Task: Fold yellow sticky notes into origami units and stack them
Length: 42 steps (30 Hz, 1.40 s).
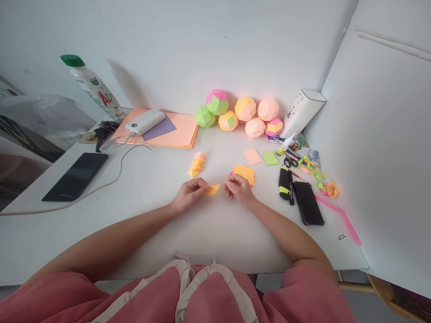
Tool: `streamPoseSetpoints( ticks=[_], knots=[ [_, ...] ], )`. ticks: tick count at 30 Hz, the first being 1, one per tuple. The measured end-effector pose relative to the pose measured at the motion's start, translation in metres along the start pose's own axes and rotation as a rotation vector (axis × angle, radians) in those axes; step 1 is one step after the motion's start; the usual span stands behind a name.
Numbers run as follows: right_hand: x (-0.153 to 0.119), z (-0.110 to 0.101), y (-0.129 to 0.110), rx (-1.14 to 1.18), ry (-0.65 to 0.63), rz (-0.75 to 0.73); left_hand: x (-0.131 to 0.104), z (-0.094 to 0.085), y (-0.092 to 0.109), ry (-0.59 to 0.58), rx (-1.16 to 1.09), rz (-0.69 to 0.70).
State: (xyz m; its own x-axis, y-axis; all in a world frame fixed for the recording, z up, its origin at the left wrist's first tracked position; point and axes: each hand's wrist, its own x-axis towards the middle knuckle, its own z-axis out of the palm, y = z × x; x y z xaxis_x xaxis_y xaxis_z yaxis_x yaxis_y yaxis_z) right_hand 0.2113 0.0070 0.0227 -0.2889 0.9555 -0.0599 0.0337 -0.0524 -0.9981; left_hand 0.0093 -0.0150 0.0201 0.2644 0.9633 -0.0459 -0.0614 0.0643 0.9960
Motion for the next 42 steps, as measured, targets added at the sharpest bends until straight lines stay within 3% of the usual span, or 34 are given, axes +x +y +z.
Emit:
streamPoseSetpoints(
  ticks=[8,15,21,24,28,34,38,42],
  knots=[
    [0.001,0.010,-0.007,-0.052,-0.090,0.049,0.003,0.002,-0.003,0.092,-0.140,-0.071],
    [0.002,0.031,-0.002,-0.130,0.022,0.014,0.004,-0.002,-0.001,0.058,-0.087,-0.135],
    [-0.001,0.022,0.002,-0.113,-0.042,0.019,0.011,-0.014,0.015,-0.225,-0.126,-0.200],
    [-0.003,0.023,0.004,-0.152,-0.073,0.006,0.015,-0.020,0.017,-0.264,-0.125,-0.196],
    [-0.004,0.025,0.004,-0.149,-0.088,0.021,0.015,-0.022,0.014,-0.398,-0.087,-0.275],
    [-0.005,0.026,0.001,-0.167,-0.097,0.045,0.010,-0.021,0.019,-0.450,-0.051,-0.310],
    [-0.004,0.025,-0.001,-0.196,-0.097,0.033,0.008,-0.019,0.019,-0.415,-0.068,-0.316],
    [-0.003,0.022,-0.001,-0.227,-0.130,0.003,0.009,-0.018,0.010,-0.249,-0.167,-0.232]
  ],
)
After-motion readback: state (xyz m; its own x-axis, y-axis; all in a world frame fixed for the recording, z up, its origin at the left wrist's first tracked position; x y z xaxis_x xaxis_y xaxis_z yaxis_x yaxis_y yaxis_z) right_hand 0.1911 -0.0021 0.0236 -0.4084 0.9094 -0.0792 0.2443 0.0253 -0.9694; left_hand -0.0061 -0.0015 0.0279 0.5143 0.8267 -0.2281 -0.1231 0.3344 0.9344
